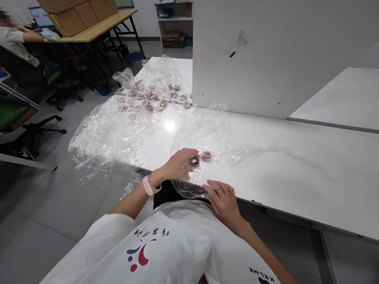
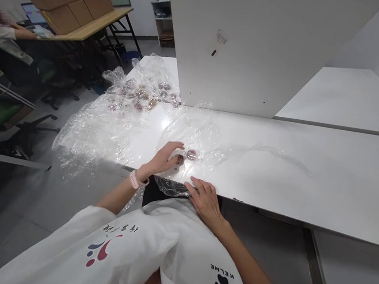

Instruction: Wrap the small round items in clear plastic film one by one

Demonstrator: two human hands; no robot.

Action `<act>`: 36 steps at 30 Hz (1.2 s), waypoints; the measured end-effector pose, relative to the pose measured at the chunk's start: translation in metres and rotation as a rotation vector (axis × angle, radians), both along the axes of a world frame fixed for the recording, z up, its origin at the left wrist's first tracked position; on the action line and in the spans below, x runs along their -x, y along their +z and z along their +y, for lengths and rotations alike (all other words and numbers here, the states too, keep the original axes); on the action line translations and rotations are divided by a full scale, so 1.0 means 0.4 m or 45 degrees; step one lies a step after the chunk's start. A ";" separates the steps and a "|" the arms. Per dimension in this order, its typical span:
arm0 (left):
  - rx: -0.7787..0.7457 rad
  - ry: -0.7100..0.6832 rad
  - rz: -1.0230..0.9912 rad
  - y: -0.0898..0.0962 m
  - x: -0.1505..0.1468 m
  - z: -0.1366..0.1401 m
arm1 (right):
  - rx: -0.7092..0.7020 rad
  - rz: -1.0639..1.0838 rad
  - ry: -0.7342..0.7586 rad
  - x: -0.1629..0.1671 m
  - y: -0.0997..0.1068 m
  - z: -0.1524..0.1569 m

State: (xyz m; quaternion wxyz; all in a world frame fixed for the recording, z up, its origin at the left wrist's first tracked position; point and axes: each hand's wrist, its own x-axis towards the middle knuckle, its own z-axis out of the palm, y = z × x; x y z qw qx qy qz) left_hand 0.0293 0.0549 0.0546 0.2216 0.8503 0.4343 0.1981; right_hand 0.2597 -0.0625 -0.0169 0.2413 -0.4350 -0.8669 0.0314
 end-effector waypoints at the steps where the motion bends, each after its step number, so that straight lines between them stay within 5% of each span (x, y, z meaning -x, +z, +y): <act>1: 0.030 -0.107 0.027 0.005 0.030 -0.035 | 0.006 0.052 0.019 -0.002 0.003 0.007; 4: 0.033 -0.260 0.190 -0.014 0.099 -0.145 | 0.050 0.248 0.050 -0.008 0.023 0.025; 8: -0.104 0.045 0.058 -0.056 0.108 -0.196 | 0.286 0.411 0.074 -0.021 0.097 0.105; 11: -0.131 0.393 -0.100 -0.036 0.073 -0.122 | 0.530 0.509 0.050 -0.021 0.159 0.252; 14: -0.026 0.654 0.019 -0.005 0.038 -0.003 | 0.699 0.480 -0.063 0.000 0.176 0.421; 17: 0.128 0.726 0.254 -0.013 0.029 0.084 | 0.459 0.316 -0.252 0.027 0.157 0.503; 20: 0.186 0.726 0.297 -0.050 0.042 0.113 | 0.134 0.333 -0.243 0.030 0.130 0.460; 25: -0.097 0.706 0.143 -0.064 0.041 0.087 | 0.373 0.263 0.120 0.008 0.068 0.339; 28: -0.361 0.592 -0.008 -0.042 0.027 0.050 | 0.421 0.298 0.014 0.014 0.033 0.340; 30: -0.384 0.351 0.003 -0.035 0.026 0.019 | 0.454 0.366 -0.069 0.022 0.028 0.356; 33: -0.277 0.010 0.123 -0.051 0.039 -0.018 | 0.713 0.536 -0.132 0.022 0.048 0.373; 36: -0.150 0.007 0.106 -0.083 0.053 -0.033 | 1.242 0.697 -0.070 0.005 0.082 0.368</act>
